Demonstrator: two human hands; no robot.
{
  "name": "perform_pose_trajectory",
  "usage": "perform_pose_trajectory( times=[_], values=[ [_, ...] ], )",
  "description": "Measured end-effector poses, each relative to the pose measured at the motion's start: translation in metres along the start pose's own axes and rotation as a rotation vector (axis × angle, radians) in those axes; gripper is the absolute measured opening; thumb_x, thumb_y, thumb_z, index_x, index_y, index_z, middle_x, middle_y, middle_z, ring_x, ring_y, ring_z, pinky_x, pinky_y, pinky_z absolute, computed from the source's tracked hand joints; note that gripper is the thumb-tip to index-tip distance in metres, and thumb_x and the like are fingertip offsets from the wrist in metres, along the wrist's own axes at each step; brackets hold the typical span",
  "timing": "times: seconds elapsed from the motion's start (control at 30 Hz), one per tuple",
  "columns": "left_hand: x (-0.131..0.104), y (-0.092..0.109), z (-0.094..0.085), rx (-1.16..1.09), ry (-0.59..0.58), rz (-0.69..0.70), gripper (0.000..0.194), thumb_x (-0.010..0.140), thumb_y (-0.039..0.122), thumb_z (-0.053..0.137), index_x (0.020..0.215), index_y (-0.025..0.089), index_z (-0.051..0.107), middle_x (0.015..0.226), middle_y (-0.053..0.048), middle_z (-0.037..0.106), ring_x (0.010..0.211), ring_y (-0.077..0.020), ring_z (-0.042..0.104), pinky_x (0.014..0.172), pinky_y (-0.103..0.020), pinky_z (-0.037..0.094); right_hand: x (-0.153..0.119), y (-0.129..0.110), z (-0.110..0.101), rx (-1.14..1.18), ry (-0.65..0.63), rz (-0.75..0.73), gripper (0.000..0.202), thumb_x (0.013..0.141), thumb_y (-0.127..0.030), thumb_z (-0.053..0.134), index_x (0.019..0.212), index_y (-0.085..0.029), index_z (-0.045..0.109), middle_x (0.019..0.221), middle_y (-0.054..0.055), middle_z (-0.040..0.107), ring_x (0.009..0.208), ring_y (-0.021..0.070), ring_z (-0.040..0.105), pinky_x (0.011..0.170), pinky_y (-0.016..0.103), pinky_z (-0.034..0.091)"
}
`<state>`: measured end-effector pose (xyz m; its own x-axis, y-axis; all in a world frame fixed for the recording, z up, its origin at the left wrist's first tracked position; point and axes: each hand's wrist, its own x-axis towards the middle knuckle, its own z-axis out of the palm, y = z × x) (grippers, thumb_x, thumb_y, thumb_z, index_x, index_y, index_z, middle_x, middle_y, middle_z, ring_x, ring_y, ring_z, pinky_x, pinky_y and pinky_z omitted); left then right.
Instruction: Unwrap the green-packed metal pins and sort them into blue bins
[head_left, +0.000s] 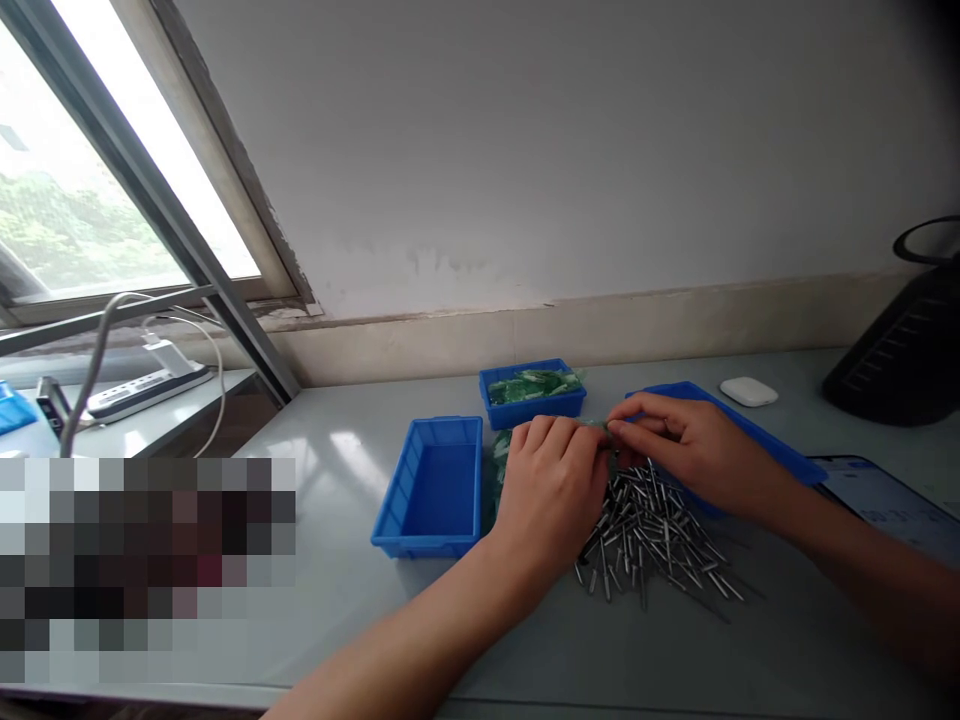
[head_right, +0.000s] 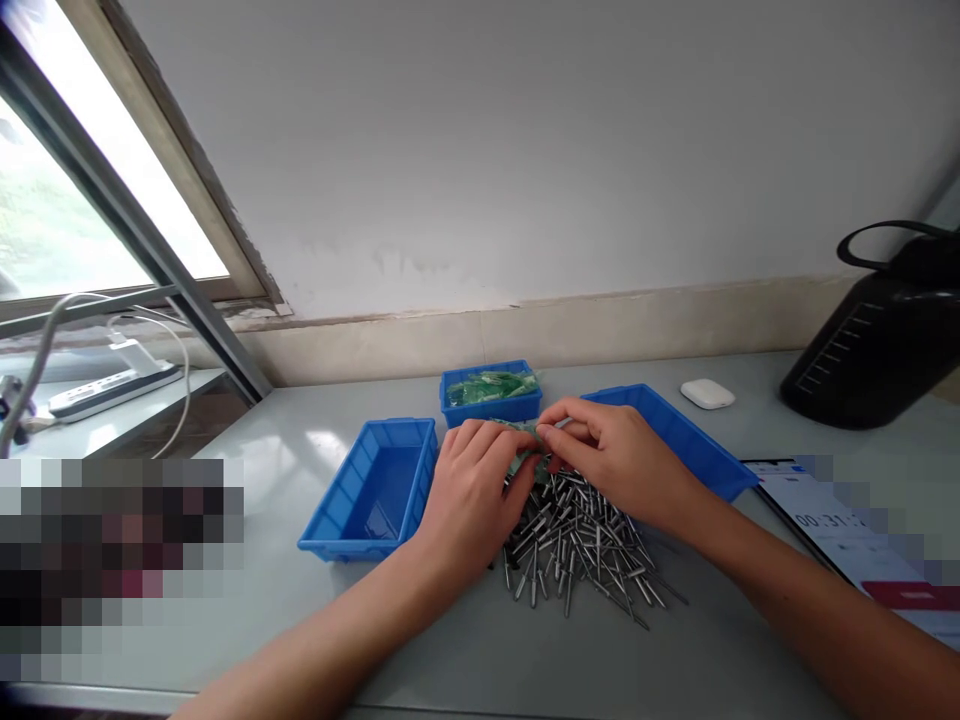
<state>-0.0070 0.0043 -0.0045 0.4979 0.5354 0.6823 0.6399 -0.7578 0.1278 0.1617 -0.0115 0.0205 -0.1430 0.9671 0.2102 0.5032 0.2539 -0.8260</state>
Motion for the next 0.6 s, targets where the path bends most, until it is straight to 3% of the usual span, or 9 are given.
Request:
perform_pose_trajectory(
  times=[0.27, 0.6],
  values=[
    [-0.0013, -0.0055, -0.003, 0.114, -0.049, 0.14, 0.018, 0.09, 0.013, 0.041, 0.097, 0.019, 0.056, 0.092, -0.003, 0.059, 0.085, -0.0169, 0.049, 0.077, -0.032, 0.038, -0.0001, -0.0008, 0.0028, -0.037, 0.028, 0.04, 0.026, 0.083, -0.044, 0.048, 0.081, -0.02, 0.058, 0.069, 0.002, 0.065, 0.069, 0.0166, 0.061, 0.06, 0.026, 0.044],
    [-0.0009, -0.0016, -0.0051, 0.131, -0.129, 0.162, 0.02, 0.091, 0.011, 0.036, 0.104, 0.016, 0.051, 0.096, -0.005, 0.056, 0.088, -0.0178, 0.05, 0.075, -0.032, 0.043, 0.0008, 0.003, 0.0015, -0.078, 0.044, 0.044, 0.024, 0.084, -0.043, 0.047, 0.081, -0.02, 0.057, 0.069, 0.002, 0.065, 0.068, 0.0172, 0.06, 0.057, 0.026, 0.042]
  ],
)
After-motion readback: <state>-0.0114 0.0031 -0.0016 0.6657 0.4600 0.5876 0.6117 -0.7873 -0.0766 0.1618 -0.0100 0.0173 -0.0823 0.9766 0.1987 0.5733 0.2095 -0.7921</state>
